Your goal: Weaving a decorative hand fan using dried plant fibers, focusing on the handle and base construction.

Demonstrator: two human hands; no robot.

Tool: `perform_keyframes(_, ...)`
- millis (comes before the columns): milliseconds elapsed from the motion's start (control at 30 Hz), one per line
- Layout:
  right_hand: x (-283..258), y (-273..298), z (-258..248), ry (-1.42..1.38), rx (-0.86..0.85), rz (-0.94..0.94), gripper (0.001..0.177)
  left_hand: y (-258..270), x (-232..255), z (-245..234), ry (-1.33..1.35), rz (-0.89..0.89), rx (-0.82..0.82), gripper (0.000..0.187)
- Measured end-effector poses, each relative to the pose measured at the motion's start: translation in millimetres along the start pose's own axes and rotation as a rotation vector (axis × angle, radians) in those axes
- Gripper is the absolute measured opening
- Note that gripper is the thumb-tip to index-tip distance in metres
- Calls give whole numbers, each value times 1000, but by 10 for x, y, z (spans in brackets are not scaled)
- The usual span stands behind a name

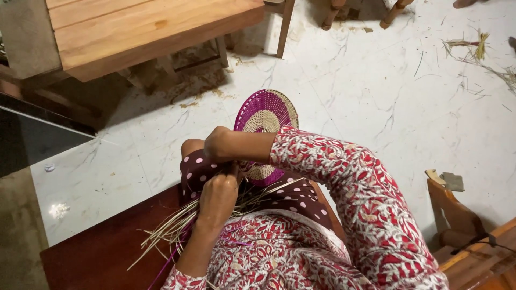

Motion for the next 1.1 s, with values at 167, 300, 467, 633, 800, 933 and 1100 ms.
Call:
perform_keyframes(167,-104,-71,14,-51,-65,34,16,21,-37,63,-4,29,60,10)
perform_keyframes(300,-213,-45,31,-104,-126,62,19,28,-43,95,18,-5,44,11)
perform_keyframes(467,-101,-77,18,-151,-179,104,22,25,-329,352,170,-153,36,18)
perform_keyframes(633,50,313,-806,-352,901,-277,14,-326,-600,131,-129,-415,-289,47)
perform_keyframes(800,-354,1267,-663,-1119,674,-283,22,-91,-444,-609,961,-512,252,25)
perform_keyframes(933,-457,1513,-126,-1024,621,6,23,-150,-590,-454,1145,-585,393,15)
perform_keyframes(1100,-61,1662,79,-984,743,383,22,-244,-383,-166,1240,-606,408,14)
Point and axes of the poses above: each hand's wrist, its own y-axis away from the middle knuckle, its own z-axis out of the palm, x = y × z, the point moved 1 cm from there along -y, towards the middle knuckle, and after that the axes turned 1 degree about -x, right-handed, at the moved point
